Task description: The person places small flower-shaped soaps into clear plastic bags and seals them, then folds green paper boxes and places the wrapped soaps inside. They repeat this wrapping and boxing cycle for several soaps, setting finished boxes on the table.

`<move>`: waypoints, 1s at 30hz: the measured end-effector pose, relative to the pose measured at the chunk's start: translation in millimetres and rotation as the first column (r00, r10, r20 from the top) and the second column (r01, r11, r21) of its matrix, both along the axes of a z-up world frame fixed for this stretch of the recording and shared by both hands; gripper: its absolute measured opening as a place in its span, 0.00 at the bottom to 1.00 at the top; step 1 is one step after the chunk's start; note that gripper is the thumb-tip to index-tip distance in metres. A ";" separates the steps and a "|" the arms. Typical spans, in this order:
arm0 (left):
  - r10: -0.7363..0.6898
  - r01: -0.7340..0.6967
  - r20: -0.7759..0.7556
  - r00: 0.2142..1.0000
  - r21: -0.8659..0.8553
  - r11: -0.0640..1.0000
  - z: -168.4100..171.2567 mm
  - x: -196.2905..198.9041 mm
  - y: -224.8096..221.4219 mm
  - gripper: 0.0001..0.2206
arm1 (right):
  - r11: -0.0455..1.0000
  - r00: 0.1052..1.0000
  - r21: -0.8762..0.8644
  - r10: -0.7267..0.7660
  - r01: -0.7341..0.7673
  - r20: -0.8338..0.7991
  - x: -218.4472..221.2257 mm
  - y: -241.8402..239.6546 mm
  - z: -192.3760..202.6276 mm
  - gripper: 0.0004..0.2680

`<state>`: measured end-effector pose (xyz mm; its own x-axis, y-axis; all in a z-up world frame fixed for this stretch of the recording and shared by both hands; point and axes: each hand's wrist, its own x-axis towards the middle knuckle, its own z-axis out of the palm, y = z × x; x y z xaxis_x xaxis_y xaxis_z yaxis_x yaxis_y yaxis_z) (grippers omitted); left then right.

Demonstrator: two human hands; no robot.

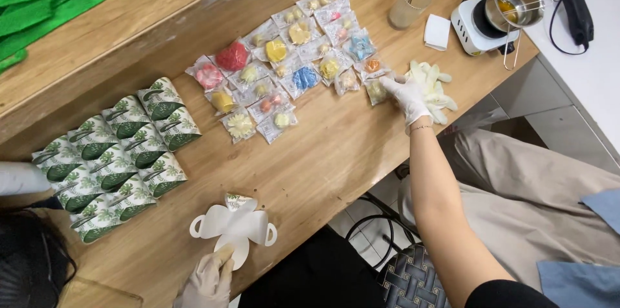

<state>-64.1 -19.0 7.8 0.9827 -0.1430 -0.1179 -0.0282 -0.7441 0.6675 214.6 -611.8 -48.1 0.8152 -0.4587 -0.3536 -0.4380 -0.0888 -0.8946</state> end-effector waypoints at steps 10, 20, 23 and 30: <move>0.239 -0.183 -0.195 0.951 0.266 0.946 78.8 31.7 -74.3 0.15 | 0.976 0.997 -0.215 -0.010 0.028 0.083 -6.6 23.7 -22.9 0.20; -0.341 0.338 0.143 0.929 0.045 0.940 131.3 76.5 -114.3 0.22 | 0.875 0.898 0.480 -0.264 0.069 0.353 -116.4 176.0 74.7 0.18; -0.206 0.240 0.137 0.969 -0.319 0.917 155.9 96.3 -131.1 0.39 | 0.811 0.925 0.582 -0.178 -0.056 0.336 -144.8 239.9 135.9 0.17; -0.085 -0.326 -0.363 0.928 -0.901 0.287 166.4 99.1 -107.0 0.38 | 0.715 0.947 0.658 0.019 -0.236 0.319 -179.1 344.0 182.5 0.14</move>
